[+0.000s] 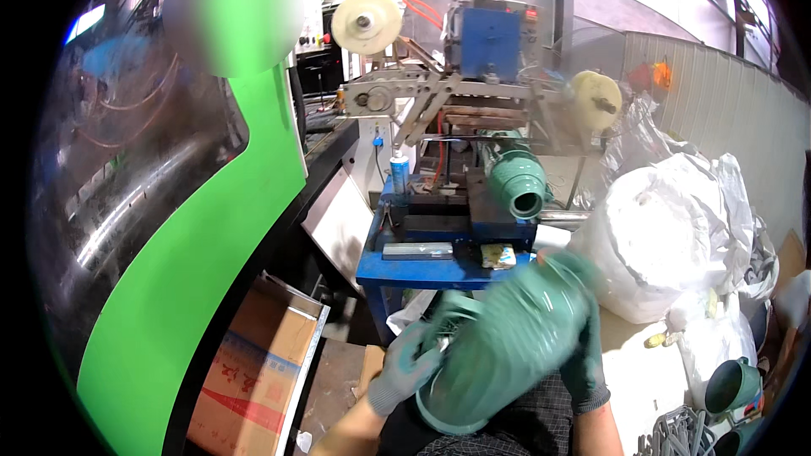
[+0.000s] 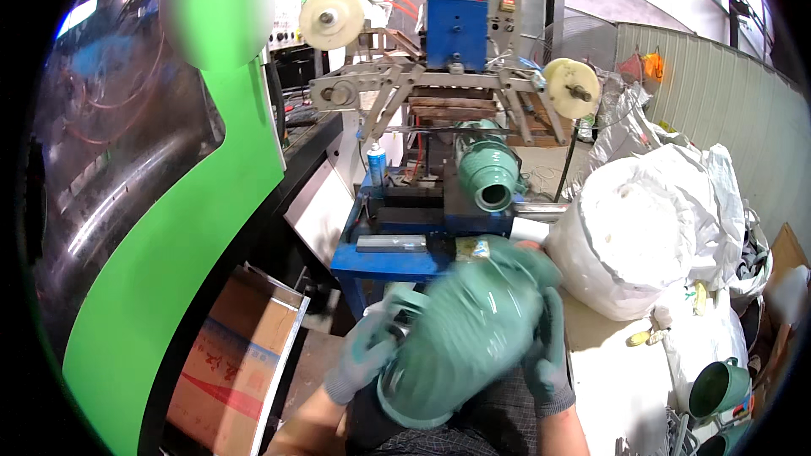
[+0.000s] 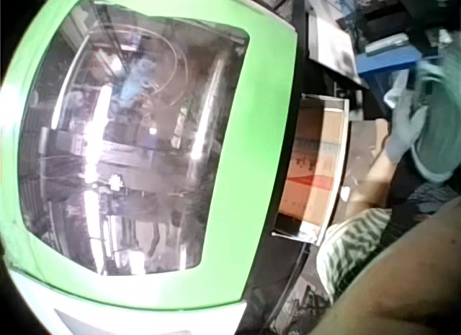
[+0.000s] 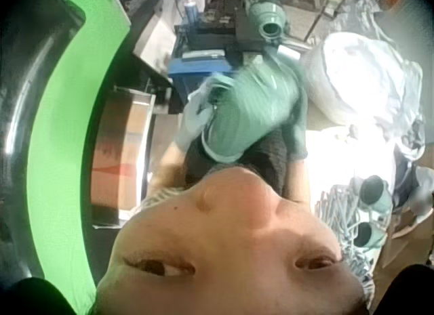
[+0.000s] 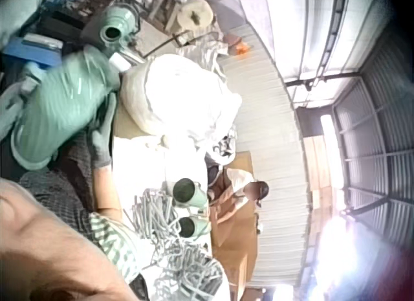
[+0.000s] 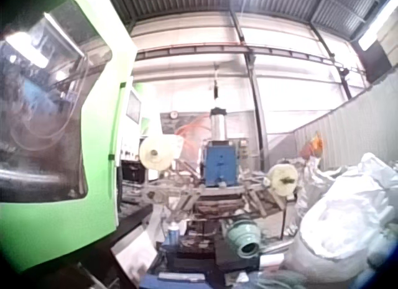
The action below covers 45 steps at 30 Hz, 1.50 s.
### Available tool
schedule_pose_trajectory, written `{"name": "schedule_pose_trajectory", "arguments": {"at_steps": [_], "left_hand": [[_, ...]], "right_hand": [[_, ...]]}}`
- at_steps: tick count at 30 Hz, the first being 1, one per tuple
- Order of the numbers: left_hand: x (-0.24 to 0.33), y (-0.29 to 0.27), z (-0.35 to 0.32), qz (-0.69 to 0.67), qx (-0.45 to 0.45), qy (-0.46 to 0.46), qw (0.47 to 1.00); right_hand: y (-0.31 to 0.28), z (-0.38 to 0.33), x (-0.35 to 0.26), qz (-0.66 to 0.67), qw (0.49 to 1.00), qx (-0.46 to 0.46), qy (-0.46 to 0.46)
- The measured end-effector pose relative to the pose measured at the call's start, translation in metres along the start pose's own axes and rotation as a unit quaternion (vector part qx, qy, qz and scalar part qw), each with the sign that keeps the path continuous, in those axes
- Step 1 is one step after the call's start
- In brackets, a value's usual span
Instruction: The person sits on the floor in a workshop and assembles light green kettles. They pick up a kettle body, insert a metal handle, and then attach a lid. The person repeats this process for multiple units, placing the finished kettles on a nearby shelf.
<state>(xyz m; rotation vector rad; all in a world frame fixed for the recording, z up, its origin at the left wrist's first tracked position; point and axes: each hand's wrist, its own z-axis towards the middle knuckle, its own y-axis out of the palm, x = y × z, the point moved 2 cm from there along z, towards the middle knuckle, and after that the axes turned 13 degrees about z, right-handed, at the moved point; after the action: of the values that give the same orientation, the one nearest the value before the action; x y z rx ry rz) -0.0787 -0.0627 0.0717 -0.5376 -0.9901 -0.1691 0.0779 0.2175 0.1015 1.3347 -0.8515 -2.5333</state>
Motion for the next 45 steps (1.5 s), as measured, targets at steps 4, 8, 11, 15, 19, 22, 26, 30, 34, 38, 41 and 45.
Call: {"name": "schedule_pose_trajectory", "arguments": {"at_steps": [4, 8, 11, 15, 19, 22, 26, 30, 34, 38, 41, 45], "left_hand": [[-0.011, 0.065, 0.057, 0.208, -0.049, 0.150, 0.965], [-0.106, 0.105, 0.043, 0.184, -0.198, 0.153, 0.951], [-0.115, 0.120, 0.018, 0.340, -0.339, 0.052, 0.876], [-0.026, 0.079, -0.017, -0.121, -0.066, -0.070, 0.988], [0.042, 0.082, -0.039, 0.109, -0.095, 0.129, 0.981], [0.048, 0.078, -0.059, 0.377, -0.030, 0.233, 0.896], [0.052, 0.077, -0.079, 0.392, -0.053, 0.182, 0.900], [0.060, 0.077, -0.077, 0.434, -0.119, 0.106, 0.887], [0.048, 0.081, -0.079, 0.427, -0.177, 0.110, 0.880], [0.037, 0.078, -0.060, 0.381, 0.023, 0.207, 0.901], [0.019, 0.088, -0.027, 0.481, 0.113, 0.204, 0.845], [0.000, 0.100, 0.014, 0.472, 0.182, 0.230, 0.832]], "right_hand": [[0.012, -0.033, -0.039, -0.241, 0.966, -0.090, -0.025], [0.037, -0.082, -0.012, -0.550, 0.817, -0.135, -0.109], [0.053, -0.098, 0.009, -0.474, 0.849, -0.086, -0.218], [0.019, -0.106, 0.046, -0.456, 0.882, -0.056, -0.106], [0.020, -0.065, 0.051, -0.544, 0.828, -0.116, -0.069], [0.024, -0.056, 0.064, -0.469, 0.864, -0.179, -0.033], [0.033, -0.064, 0.081, -0.468, 0.867, -0.162, -0.052], [0.035, -0.077, 0.090, -0.481, 0.861, -0.162, -0.010], [0.026, -0.084, 0.096, -0.487, 0.858, -0.163, 0.006], [0.021, -0.056, 0.104, -0.431, 0.888, -0.159, -0.037], [0.020, -0.009, 0.118, -0.417, 0.898, -0.098, -0.100], [0.012, 0.019, 0.127, -0.412, 0.897, -0.066, -0.143]]}}
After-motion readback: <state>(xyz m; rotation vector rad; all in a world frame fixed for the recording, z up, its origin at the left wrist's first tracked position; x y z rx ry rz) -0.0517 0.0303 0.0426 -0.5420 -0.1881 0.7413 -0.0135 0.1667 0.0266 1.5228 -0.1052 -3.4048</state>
